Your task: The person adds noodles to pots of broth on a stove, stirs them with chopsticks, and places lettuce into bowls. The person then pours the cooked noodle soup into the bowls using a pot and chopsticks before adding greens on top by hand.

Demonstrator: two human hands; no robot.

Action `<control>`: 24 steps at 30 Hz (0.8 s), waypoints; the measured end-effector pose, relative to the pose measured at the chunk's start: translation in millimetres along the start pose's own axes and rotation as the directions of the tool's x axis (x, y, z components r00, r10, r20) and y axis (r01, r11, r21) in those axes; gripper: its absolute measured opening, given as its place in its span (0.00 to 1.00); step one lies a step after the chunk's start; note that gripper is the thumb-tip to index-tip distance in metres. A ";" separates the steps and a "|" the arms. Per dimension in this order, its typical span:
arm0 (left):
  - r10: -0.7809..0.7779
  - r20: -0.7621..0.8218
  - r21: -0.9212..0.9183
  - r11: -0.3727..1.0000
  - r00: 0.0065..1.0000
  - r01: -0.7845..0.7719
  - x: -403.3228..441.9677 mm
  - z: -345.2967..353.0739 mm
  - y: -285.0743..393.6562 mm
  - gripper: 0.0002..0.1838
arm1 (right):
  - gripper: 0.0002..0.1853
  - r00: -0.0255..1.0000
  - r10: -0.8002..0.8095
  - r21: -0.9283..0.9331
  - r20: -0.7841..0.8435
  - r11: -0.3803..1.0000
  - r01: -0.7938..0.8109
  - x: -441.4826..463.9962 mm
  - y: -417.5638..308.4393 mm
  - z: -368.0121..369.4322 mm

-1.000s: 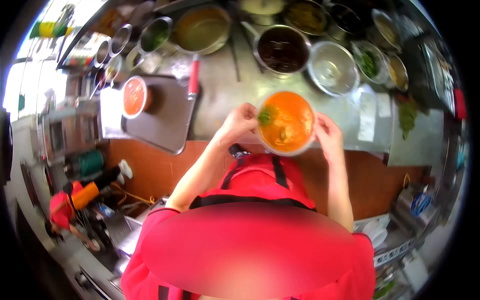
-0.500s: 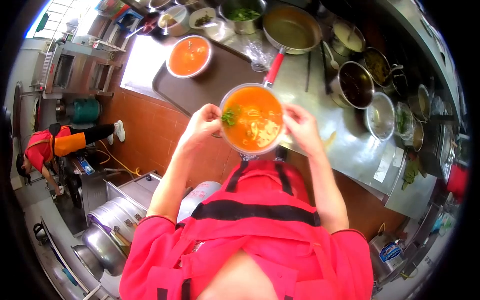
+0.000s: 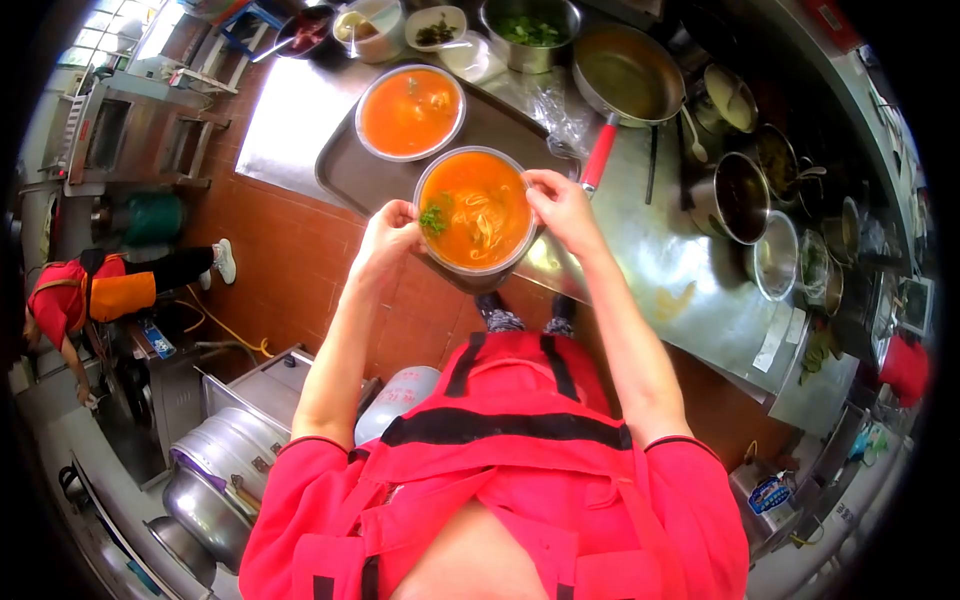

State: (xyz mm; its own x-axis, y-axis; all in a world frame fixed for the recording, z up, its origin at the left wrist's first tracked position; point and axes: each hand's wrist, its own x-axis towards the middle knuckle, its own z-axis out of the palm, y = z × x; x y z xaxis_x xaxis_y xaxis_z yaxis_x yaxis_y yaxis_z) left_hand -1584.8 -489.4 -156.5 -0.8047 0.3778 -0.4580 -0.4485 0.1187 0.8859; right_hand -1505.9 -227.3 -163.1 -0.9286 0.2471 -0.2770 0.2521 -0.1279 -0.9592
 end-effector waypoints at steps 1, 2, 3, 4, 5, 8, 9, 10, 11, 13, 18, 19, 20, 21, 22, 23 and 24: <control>-0.008 0.003 0.002 1.000 1.000 0.008 2.7 -0.8 -1.8 0.09 | 0.12 1.000 0.001 -0.021 -0.015 1.000 -0.001 3.4 1.9 0.8; -0.015 0.006 0.005 1.000 1.000 0.015 4.1 -0.8 -3.4 0.09 | 0.12 1.000 0.006 -0.020 -0.011 1.000 -0.007 7.2 4.8 0.9; -0.020 0.013 0.008 1.000 1.000 0.020 5.1 0.5 -4.2 0.09 | 0.12 1.000 0.010 -0.018 -0.010 1.000 -0.010 10.6 7.1 0.2; -0.026 0.007 0.002 1.000 1.000 0.026 5.2 0.8 -5.7 0.08 | 0.12 1.000 0.012 -0.018 -0.013 1.000 -0.012 12.1 8.4 -1.8; -0.027 0.011 -0.002 1.000 1.000 0.027 5.4 0.5 -7.3 0.08 | 0.11 0.999 0.023 -0.027 -0.034 0.999 -0.024 13.6 9.9 -2.0; -0.016 0.027 -0.027 1.000 0.999 0.017 4.5 6.3 -4.0 0.07 | 0.11 0.995 -0.060 -0.083 -0.085 0.995 0.053 22.3 26.1 -3.8; -0.014 0.036 -0.008 1.000 0.999 0.015 6.1 7.2 -5.8 0.07 | 0.11 0.990 -0.086 -0.111 -0.109 0.991 0.074 23.4 27.2 -2.9; -0.020 0.032 -0.025 0.999 0.999 0.021 4.5 8.8 -3.9 0.07 | 0.12 0.973 -0.210 -0.221 -0.097 0.958 0.185 27.0 33.1 -4.1; -0.050 0.021 -0.038 0.998 0.999 0.051 2.0 12.5 1.4 0.07 | 0.12 0.945 -0.321 -0.329 -0.067 0.901 0.283 30.0 34.7 -6.0; -0.051 0.027 -0.037 0.998 0.998 0.052 2.5 12.1 -0.7 0.07 | 0.13 0.961 -0.275 -0.432 -0.014 0.869 0.242 25.9 20.4 -8.5; -0.047 0.059 -0.139 0.989 0.997 0.055 1.2 8.2 -5.9 0.06 | 0.15 0.961 -0.273 -0.658 -0.040 0.731 0.180 -9.4 -8.0 -4.5; -0.044 0.069 -0.159 0.986 0.997 0.054 1.4 7.3 -7.0 0.06 | 0.16 0.936 -0.353 -0.708 -0.009 0.663 0.243 -21.0 -24.4 -7.8; -0.042 0.077 -0.180 0.982 0.996 0.055 1.2 6.9 -8.0 0.05 | 0.16 0.940 -0.342 -0.604 -0.011 0.751 0.266 -28.0 -44.5 -17.4; -0.040 0.083 -0.203 0.978 0.996 0.056 0.8 7.8 -9.6 0.05 | 0.16 0.944 -0.330 -0.490 -0.008 0.824 0.284 -32.6 -66.5 -31.9; -0.060 0.075 -0.216 0.973 0.995 0.075 -3.3 9.3 -5.8 0.05 | 0.16 0.948 -0.318 -0.364 -0.001 0.883 0.296 -35.5 -86.6 -50.2; -0.059 0.070 -0.233 0.970 0.996 0.074 -5.3 8.7 -7.4 0.05 | 0.18 0.971 -0.223 -0.241 -0.080 0.950 0.199 -33.3 -104.6 -78.8; -0.076 0.032 -0.233 0.969 0.997 0.082 -12.0 11.0 -5.3 0.06 | 0.17 0.908 -0.398 -0.435 -0.129 0.846 0.309 -24.3 -120.2 -115.9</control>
State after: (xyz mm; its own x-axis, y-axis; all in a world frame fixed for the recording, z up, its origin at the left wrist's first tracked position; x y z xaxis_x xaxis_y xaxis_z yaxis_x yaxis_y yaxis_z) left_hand -1568.5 -484.5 -154.8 -0.7551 0.3969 -0.5218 -0.5911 -0.0680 0.8037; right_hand -1482.0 -106.6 -47.6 -0.9087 0.3988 0.1231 0.0448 0.3864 -0.9212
